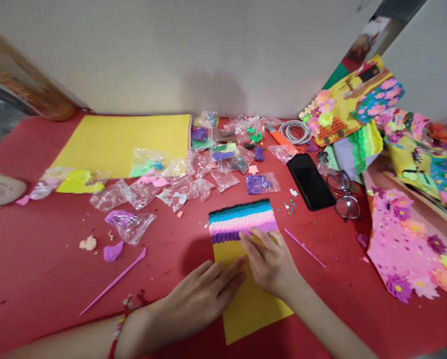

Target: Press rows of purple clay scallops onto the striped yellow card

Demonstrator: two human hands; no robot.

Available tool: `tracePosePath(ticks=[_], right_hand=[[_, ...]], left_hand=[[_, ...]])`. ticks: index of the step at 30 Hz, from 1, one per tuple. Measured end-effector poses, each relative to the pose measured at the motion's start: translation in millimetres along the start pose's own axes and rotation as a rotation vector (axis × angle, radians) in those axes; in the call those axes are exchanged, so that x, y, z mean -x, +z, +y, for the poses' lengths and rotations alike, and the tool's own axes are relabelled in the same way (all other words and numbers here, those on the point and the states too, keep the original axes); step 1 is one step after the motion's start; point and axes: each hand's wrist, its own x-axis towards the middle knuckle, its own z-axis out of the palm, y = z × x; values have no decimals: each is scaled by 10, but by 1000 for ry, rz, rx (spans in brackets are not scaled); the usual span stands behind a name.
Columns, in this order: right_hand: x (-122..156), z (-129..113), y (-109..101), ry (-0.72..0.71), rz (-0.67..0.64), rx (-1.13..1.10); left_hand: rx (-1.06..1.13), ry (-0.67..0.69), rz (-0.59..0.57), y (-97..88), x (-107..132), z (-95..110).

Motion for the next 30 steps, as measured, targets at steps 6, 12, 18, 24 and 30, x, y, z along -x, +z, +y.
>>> tracePosePath(ticks=[6, 12, 18, 24, 30], right_hand=[[4, -28, -36, 19, 8, 2], [75, -34, -121, 73, 62, -98], [124, -130, -261, 251, 134, -238], [-36, -405, -316, 157, 125, -330], [-113, -507, -276, 102, 51, -241]], left_hand=[[-8, -10, 8, 17, 16, 13], [4, 17, 6, 72, 33, 18], [369, -22, 36, -71, -24, -85], [1642, -662, 103, -234, -188, -118], [2295, -832, 141, -228, -211, -23]])
